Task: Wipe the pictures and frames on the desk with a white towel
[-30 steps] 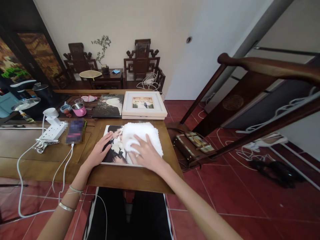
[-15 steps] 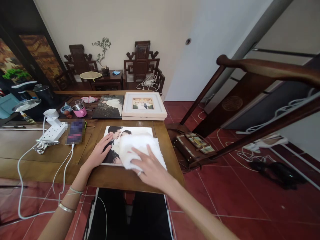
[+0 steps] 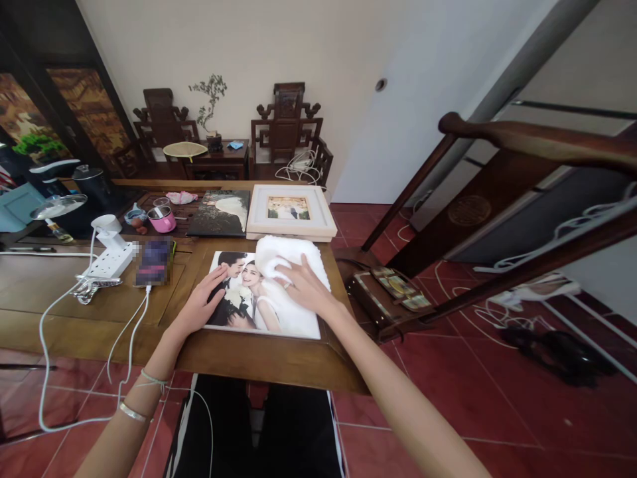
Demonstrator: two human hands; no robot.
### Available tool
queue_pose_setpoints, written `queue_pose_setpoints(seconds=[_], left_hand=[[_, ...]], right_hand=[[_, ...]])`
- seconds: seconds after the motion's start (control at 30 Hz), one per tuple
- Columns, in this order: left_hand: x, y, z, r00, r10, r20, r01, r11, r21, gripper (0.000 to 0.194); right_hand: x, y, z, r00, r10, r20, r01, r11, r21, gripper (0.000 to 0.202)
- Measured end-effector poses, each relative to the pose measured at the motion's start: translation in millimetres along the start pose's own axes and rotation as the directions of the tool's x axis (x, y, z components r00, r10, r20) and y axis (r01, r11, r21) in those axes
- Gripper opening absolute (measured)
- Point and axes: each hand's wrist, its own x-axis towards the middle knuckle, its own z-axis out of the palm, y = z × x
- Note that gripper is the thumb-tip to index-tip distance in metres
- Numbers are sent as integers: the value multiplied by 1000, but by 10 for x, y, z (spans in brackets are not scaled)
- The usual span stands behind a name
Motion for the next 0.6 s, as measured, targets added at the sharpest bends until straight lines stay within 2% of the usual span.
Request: queue_pose_setpoints(seconds=[0.2,0.3,0.43,0.6], left_hand=[[1,-9,15,1000,6,-9,-6,1000,7,45],[0,-13,15,1000,12,-11,-12,1000,10,45],[3,-14,12,1000,7,1,-7,1000,19,45],[2,-12,8,1000,7,-3,-7,1000,12,44]], right_hand=[[-613,-717,-19,988,-121,92,116,992,56,25],[-823,-952,-27,974,-168,148,157,984,83,26],[-754,-938,-36,973,-166,162,152,984,93,23],[-228,-583,6,983,-122,139,117,992,42,25]])
